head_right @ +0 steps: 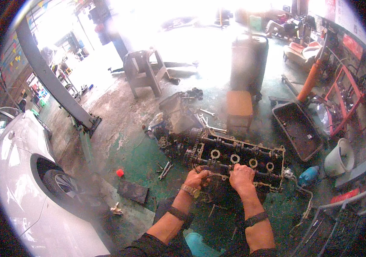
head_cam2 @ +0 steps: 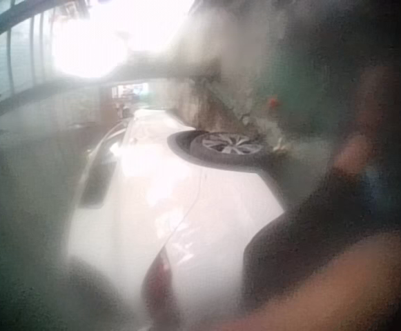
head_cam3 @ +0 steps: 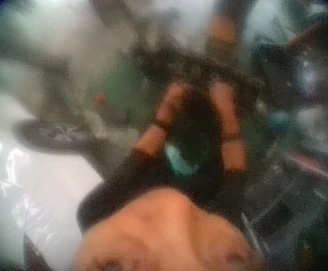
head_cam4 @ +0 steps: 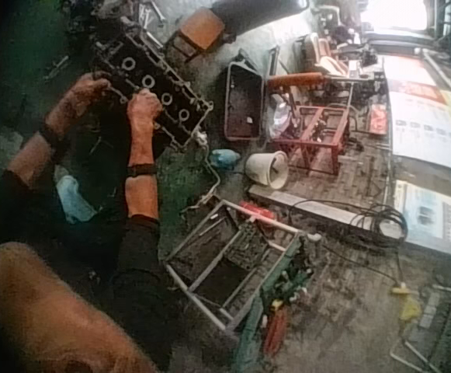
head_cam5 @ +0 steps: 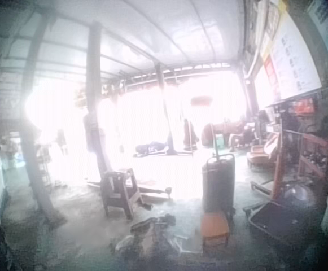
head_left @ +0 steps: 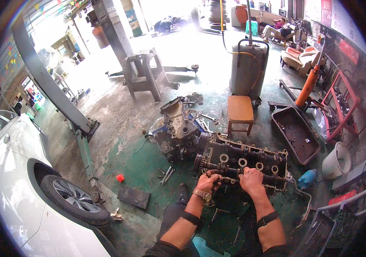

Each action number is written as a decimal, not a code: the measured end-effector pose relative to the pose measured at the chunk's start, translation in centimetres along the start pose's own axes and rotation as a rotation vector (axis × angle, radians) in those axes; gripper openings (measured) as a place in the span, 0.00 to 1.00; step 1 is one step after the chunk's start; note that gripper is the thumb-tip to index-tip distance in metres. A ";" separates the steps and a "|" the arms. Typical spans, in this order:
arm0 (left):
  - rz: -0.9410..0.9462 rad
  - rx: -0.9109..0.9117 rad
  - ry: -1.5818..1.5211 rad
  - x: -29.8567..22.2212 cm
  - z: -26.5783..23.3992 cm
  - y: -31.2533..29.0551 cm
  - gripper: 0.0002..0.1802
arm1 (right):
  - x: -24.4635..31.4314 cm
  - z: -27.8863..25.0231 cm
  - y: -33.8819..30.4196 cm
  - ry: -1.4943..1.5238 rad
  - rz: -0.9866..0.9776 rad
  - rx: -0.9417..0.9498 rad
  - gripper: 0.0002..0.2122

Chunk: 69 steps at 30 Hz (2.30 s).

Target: The person sits on a low stool in a workshop and works on a disassembled engine block placed on the floor. They repeatedly insert, rotate, and adjust a camshaft within the cylinder head using both hands, occasionally pausing to reposition their grip. The person also briefly reaches for a small part from the engine block before returning to the camshaft.

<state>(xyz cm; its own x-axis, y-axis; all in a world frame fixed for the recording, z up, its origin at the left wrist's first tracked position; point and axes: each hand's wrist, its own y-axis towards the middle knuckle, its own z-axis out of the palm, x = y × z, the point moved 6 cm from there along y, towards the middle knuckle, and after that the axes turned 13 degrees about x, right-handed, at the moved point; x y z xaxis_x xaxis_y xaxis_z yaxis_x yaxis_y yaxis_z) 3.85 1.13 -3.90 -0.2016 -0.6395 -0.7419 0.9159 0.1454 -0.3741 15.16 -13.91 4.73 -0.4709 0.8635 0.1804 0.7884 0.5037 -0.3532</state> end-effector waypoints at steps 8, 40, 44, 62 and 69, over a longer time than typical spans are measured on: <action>0.005 0.030 -0.032 0.2 -0.1 0.2 0.12 | 0.1 -0.7 -0.4 0.028 -0.002 0.005 0.13; 0.018 -0.022 0.018 -0.8 0.6 -0.5 0.08 | -1.7 -0.4 0.1 0.123 -0.020 0.019 0.14; 0.038 0.010 -0.002 -0.9 0.7 -0.4 0.08 | -2.1 -0.6 0.0 0.145 -0.031 0.020 0.15; 0.019 -0.004 -0.078 -0.5 0.4 -0.2 0.17 | -0.7 -1.3 -0.4 0.186 -0.116 -0.066 0.11; 0.016 0.045 -0.026 -0.4 0.2 0.2 0.08 | -0.3 -1.7 -0.7 0.230 -0.161 -0.092 0.10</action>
<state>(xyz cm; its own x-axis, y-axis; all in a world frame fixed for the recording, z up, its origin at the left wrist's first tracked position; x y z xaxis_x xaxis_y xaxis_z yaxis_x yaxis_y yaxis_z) 4.19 1.23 -3.53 -0.1779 -0.6571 -0.7325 0.9337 0.1223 -0.3365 15.39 -14.46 6.46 -0.4993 0.7498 0.4340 0.7480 0.6259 -0.2207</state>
